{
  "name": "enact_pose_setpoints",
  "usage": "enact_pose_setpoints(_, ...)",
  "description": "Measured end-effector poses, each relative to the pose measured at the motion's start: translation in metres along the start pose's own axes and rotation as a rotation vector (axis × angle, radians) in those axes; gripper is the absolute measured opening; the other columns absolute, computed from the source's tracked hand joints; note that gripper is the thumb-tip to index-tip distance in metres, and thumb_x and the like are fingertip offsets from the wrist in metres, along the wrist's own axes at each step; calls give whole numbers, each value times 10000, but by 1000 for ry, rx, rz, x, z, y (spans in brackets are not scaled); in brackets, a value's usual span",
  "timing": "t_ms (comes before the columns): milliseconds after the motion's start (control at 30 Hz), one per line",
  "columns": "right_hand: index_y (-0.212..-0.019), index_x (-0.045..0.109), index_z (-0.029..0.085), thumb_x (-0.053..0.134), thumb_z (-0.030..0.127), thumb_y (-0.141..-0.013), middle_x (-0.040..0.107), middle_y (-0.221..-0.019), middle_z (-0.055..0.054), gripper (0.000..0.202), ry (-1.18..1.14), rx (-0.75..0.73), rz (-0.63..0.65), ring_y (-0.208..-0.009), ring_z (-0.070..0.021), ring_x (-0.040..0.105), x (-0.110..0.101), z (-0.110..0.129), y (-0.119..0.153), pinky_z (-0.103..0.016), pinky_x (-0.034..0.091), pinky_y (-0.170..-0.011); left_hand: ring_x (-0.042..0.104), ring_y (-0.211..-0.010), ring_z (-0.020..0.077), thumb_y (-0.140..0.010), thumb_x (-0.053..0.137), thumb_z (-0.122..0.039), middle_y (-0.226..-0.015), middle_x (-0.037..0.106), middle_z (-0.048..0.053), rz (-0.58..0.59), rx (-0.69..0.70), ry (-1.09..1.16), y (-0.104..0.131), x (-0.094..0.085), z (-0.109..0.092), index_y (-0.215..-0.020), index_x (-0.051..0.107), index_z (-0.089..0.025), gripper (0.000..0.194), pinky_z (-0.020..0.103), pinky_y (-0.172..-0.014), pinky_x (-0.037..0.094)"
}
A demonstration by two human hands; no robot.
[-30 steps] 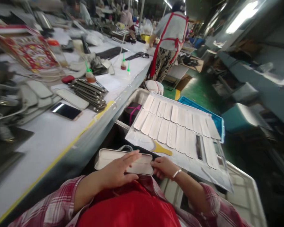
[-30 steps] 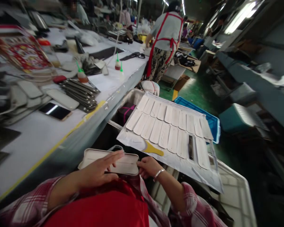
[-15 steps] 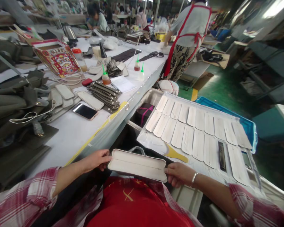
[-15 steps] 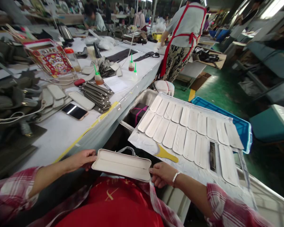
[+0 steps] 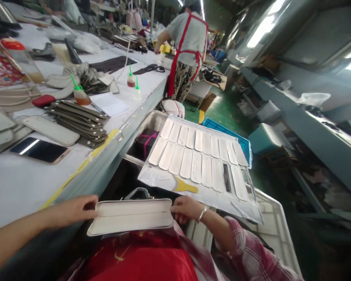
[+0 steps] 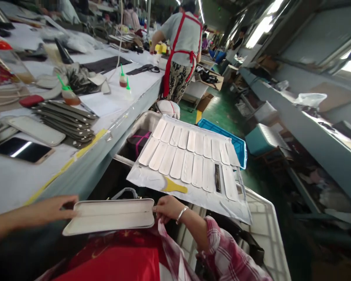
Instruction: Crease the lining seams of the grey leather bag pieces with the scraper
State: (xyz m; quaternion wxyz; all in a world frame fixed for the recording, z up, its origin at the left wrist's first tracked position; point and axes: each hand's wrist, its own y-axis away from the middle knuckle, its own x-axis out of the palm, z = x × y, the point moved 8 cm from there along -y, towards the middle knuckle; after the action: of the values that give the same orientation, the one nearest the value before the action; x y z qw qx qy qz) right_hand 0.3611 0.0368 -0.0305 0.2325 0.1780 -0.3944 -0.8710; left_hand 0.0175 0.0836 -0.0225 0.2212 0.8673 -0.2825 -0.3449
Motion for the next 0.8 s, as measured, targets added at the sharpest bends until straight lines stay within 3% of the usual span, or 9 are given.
enact_pose_setpoints(67, -828, 556, 164, 637, 297, -723, 617, -658, 8, 188, 136, -251, -226, -517, -98, 570, -18, 21, 4, -212, 477, -498, 545, -952, 248, -697, 573, -527, -1041, 613, 20, -5, 148, -159, -9, 0, -36, -1039, 553, -213, 464, 321, -832, 413)
enact_pose_setpoints(133, -954, 563, 184, 658, 286, -711, 631, -795, -8, 280, 292, -519, -389, -629, -102, 581, -23, 45, 14, -222, 483, -604, 489, -1095, 255, -715, 570, -476, -1244, 524, 60, -15, 297, -259, -18, 13, -78, -1194, 489, -198, 559, 337, -932, 357)
enact_pose_setpoints(233, -933, 603, 190, 577, 254, -792, 627, -837, -25, 157, 592, -798, -410, -723, -117, 574, -5, 68, 21, -228, 456, -685, 559, -997, 205, -763, 516, -363, -1130, 613, 38, 153, 532, -264, -25, 58, -135, -1149, 558, -210, 417, 273, -875, 394)
enact_pose_setpoints(300, -861, 626, 182, 504, 235, -844, 625, -786, -30, 134, 780, -900, -393, -738, -127, 567, 8, 73, 21, -229, 437, -697, 597, -877, 185, -778, 490, -319, -993, 667, 21, 219, 601, -229, -28, 79, -158, -1044, 631, -205, 322, 237, -782, 422)
enact_pose_setpoints(467, -837, 625, 174, 427, 226, -885, 621, -752, -33, 210, 1012, -932, -400, -710, -129, 556, 18, 69, 17, -223, 407, -653, 597, -719, 160, -784, 479, -277, -841, 693, 5, 234, 612, -196, -30, 91, -167, -885, 697, -182, 258, 209, -666, 411)
enact_pose_setpoints(633, -800, 620, 170, 445, 196, -861, 605, -729, -26, 187, 1071, -933, -396, -699, -126, 542, 22, 68, 17, -215, 378, -616, 604, -754, 169, -814, 442, -280, -881, 697, 10, 226, 615, -187, -30, 93, -161, -945, 688, -192, 293, 212, -680, 405)
enact_pose_setpoints(800, -797, 620, 160, 440, 159, -850, 595, -710, -23, 188, 1038, -928, -392, -666, -111, 525, 21, 70, 16, -207, 375, -625, 615, -804, 178, -818, 414, -215, -940, 693, 24, 210, 667, -317, -31, 98, -165, -995, 672, -205, 312, 226, -720, 403)
